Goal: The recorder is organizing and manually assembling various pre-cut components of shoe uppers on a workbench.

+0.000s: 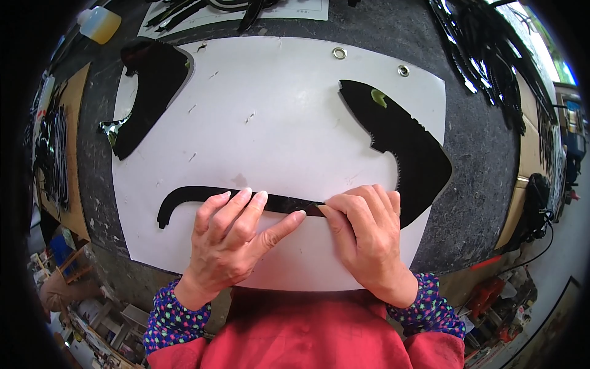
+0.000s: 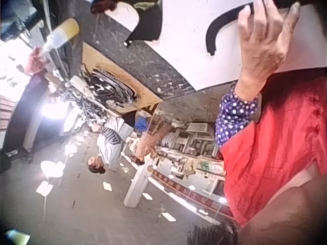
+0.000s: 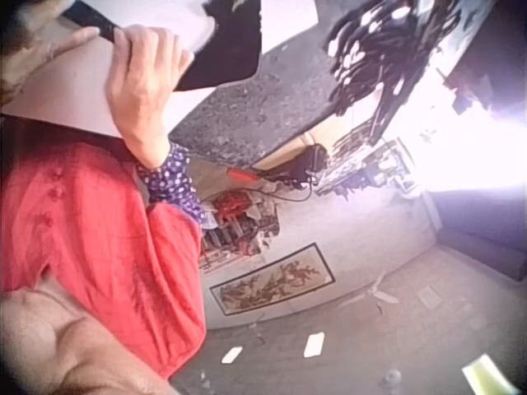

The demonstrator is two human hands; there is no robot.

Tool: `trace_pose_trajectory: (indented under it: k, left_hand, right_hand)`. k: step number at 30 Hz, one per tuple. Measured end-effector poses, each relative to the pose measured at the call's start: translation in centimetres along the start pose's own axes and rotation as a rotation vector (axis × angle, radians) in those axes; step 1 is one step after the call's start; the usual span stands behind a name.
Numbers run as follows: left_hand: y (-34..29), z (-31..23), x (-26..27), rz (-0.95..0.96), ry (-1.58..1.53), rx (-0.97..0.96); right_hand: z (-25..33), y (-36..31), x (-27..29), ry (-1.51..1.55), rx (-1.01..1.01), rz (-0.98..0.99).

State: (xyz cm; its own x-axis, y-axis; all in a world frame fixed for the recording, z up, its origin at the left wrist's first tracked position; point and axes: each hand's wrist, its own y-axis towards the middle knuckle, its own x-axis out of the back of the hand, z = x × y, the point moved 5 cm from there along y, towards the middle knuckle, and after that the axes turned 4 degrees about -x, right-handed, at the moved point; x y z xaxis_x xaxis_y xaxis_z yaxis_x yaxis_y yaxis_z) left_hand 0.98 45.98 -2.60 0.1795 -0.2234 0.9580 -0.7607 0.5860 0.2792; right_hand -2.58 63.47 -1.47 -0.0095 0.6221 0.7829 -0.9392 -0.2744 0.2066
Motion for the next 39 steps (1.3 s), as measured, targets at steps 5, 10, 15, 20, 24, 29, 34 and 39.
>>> trace_pose_trajectory:
  k: [5, 10, 15, 20, 24, 29, 34, 39]
  left_hand:
    - [0.2, -0.2, 0.1, 0.006, -0.005, -0.003]
    - [0.3, -0.3, 0.0, 0.003, -0.015, -0.003]
    - [0.2, -0.3, -0.3, -0.017, -0.030, -0.020]
    - [0.4, -0.5, -0.4, -0.017, -0.012, -0.025]
    - [0.6, -0.7, -0.4, -0.015, -0.008, -0.013]
    - [0.9, -0.7, -0.3, -0.018, -0.024, -0.004]
    - [0.9, -0.8, -0.5, -0.019, -0.024, 0.003]
    - [1.0, -1.0, -0.6, -0.005, -0.001, -0.016]
  right_hand:
    - [-0.1, -0.1, 0.3, -0.005, 0.015, -0.002]
    - [-0.2, -0.2, 0.2, -0.010, 0.038, 0.002]
    - [-0.4, -0.4, 0.3, -0.034, 0.044, 0.012]
    - [-0.4, -0.5, 0.2, -0.035, 0.037, -0.012]
    - [-0.7, -0.7, 0.3, -0.040, 0.075, -0.002]
    - [-0.9, -0.7, 0.3, -0.039, 0.073, -0.033]
    - [-1.0, -0.6, 0.4, -0.034, 0.080, -0.051]
    - [-1.0, -0.7, 0.4, -0.053, 0.095, -0.051]
